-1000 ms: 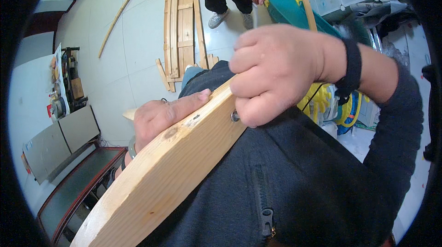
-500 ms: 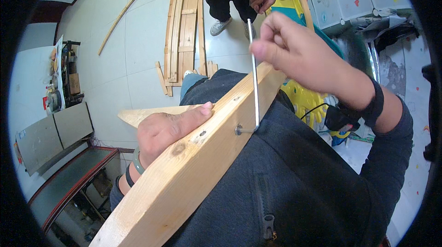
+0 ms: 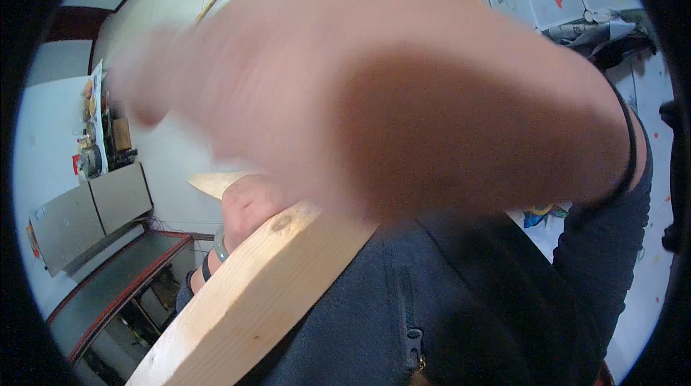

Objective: The person assembles a wooden chair frame by inserting metal rods into pre-drilled holes and tightening them with a hex key. They align the pieces, secure the joints, and then place the assembled frame on the floor.

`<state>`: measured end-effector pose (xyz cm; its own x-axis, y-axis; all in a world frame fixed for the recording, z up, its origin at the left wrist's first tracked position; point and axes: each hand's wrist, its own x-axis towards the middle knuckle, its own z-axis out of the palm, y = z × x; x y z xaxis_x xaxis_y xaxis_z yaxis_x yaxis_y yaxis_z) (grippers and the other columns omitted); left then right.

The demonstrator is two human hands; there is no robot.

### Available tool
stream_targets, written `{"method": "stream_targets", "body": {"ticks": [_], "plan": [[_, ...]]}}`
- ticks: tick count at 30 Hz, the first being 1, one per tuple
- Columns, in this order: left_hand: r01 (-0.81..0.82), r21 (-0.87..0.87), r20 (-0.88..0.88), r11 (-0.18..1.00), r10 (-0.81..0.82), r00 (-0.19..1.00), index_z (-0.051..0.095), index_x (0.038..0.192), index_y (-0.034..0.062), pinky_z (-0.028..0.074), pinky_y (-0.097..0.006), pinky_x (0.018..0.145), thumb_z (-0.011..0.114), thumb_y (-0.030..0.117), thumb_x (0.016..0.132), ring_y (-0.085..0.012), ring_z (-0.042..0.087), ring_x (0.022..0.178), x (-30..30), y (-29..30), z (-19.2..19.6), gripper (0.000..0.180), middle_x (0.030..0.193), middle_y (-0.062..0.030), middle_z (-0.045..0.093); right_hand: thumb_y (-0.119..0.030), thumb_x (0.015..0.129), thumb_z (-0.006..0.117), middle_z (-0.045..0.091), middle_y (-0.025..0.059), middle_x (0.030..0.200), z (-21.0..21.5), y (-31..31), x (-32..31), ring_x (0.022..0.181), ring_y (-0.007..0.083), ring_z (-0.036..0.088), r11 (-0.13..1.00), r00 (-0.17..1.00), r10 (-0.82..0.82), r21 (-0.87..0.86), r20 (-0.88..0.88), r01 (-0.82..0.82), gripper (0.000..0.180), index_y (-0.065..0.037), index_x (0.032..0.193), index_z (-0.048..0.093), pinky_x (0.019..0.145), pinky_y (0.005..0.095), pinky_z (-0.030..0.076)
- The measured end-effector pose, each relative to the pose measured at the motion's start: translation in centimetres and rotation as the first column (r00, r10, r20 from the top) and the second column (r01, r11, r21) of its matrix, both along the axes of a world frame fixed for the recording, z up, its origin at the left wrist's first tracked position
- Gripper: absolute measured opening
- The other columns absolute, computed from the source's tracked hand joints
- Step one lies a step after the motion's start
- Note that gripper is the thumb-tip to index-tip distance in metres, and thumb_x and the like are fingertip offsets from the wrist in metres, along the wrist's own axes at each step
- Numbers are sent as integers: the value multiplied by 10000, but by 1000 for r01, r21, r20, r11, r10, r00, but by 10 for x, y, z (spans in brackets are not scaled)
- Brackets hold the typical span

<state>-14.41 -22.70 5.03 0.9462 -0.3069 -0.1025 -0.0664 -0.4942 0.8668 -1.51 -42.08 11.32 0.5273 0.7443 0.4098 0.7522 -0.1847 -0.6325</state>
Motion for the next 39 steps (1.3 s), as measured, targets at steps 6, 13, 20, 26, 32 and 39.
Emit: {"method": "stream_targets", "body": {"ticks": [6,13,20,26,32,39], "plan": [[8,-29,5,1000,-8,1000,630,1123,92,500,-276,624,721,230,803,-163,625,779,13,9,-8,360,942,-60,656,-164,833,550,616,105,828,32,-3,-62,758,246,630,989,992,126,88,-28,-123,172,-27,831,654,677,351,523],[-7,413,536,911,-237,810,574,1192,130,511,-310,734,740,311,791,-174,601,934,82,34,-39,470,1002,-50,601,-136,819,608,531,49,815,-1,-57,-57,757,186,548,999,996,8,33,91,-11,96,-71,890,616,615,306,476],[-165,622,637,765,-372,676,530,1220,151,525,-332,797,682,383,838,-188,598,985,109,61,-41,471,1097,-27,552,-90,798,559,606,163,1206,-64,-105,-21,1106,296,564,918,943,-332,-232,-10,321,312,-44,1092,655,962,403,447],[7,456,365,890,-194,911,546,1217,77,491,-378,896,772,230,728,-221,581,1033,90,43,-37,559,1137,-69,574,-238,917,535,628,165,1105,-87,-49,55,1068,336,573,860,855,-498,209,148,465,275,-3,1000,653,958,422,434],[26,37,-126,999,-21,992,520,1250,99,458,-360,961,843,152,681,-193,550,1097,80,24,-19,657,1244,-71,550,-351,951,524,528,176,1311,-50,-17,45,1250,322,463,962,971,64,274,-231,2,345,-61,1055,679,1059,420,344],[-66,-70,6,995,67,998,471,1270,111,480,-399,918,841,169,670,-243,569,1056,92,18,-35,707,1151,-71,572,-461,875,603,484,215,1332,-51,-59,-6,1268,427,384,962,992,-129,244,6,123,339,-143,835,715,1066,509,280]]}}
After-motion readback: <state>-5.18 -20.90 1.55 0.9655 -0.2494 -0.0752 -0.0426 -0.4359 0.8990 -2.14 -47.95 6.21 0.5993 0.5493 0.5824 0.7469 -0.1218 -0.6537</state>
